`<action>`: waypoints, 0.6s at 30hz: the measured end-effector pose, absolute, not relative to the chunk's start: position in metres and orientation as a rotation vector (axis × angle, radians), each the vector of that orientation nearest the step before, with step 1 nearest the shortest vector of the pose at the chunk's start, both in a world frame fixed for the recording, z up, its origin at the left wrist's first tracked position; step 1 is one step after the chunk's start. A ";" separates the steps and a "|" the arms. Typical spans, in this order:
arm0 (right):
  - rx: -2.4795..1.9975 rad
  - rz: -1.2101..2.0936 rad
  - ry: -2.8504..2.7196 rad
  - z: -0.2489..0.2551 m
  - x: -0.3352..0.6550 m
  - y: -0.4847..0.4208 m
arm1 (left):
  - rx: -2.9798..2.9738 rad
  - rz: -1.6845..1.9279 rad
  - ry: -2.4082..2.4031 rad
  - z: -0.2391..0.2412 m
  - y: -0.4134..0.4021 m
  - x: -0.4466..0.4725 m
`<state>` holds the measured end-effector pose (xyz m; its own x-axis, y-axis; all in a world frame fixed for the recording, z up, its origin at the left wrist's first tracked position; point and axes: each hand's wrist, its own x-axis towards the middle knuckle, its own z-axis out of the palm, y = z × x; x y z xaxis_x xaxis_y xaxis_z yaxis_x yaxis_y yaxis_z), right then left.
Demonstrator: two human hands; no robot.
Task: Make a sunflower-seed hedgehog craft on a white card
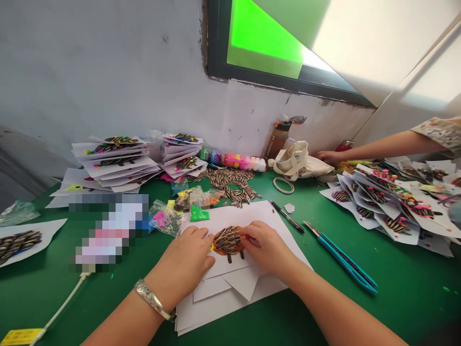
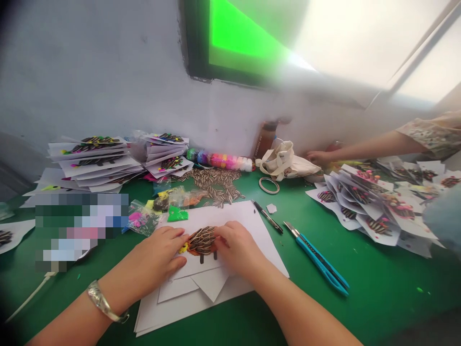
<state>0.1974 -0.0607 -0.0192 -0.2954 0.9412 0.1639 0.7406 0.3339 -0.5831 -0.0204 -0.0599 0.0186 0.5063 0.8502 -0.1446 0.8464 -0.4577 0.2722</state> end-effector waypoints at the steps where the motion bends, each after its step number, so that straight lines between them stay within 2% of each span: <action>1: -1.480 0.525 -2.128 -0.018 0.200 -0.061 | 2.446 0.021 1.423 0.018 -0.060 -0.021; 9: -1.479 0.439 -2.271 -0.020 0.200 -0.059 | 2.434 0.011 1.429 0.019 -0.060 -0.021; 18: -1.559 0.424 -2.163 -0.014 0.214 -0.045 | 2.433 0.011 1.435 0.018 -0.061 -0.022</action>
<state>0.2145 -0.0454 -0.0141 -0.2690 0.9480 0.1701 0.8138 0.3182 -0.4864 -0.0219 -0.0607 0.0181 0.4965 0.8547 -0.1517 0.8523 -0.4468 0.2719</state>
